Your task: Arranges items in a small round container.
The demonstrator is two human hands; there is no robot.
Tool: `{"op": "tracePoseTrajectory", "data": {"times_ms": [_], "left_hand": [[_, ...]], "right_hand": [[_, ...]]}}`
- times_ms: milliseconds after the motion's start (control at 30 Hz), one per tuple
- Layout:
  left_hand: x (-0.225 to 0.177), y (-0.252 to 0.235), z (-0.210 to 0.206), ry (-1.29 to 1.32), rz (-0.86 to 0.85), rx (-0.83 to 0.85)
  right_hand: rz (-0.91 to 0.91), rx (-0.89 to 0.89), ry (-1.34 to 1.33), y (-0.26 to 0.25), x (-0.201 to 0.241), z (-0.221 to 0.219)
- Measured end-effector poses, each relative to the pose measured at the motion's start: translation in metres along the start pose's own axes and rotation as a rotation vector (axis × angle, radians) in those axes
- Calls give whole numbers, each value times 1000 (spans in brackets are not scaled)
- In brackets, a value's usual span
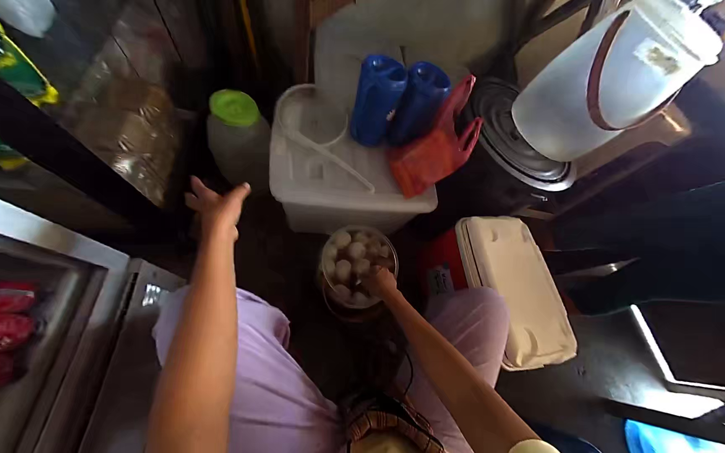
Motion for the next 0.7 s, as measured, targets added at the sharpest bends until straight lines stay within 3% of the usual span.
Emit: {"op": "tracePoseTrajectory", "data": {"times_ms": [133, 267, 467, 700], "left_hand": [[4, -2, -4, -52, -205, 27], [8, -13, -3, -78, -192, 55], [3, -3, 6, -94, -202, 123], [4, 13, 4, -107, -134, 107]], "right_hand": [[146, 62, 93, 32, 54, 5], [213, -42, 92, 29, 66, 39], [58, -204, -175, -1, -22, 101], [-69, -196, -237, -6, -104, 62]]}}
Point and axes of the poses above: each hand's wrist, its own y-axis away from the middle knuckle, its own z-axis out of the back of the hand, x = y × z, the point moved 4 cm from there along -y, towards the middle knuckle, and after that the axes turned 1 degree about -y, right-handed, at the moved point
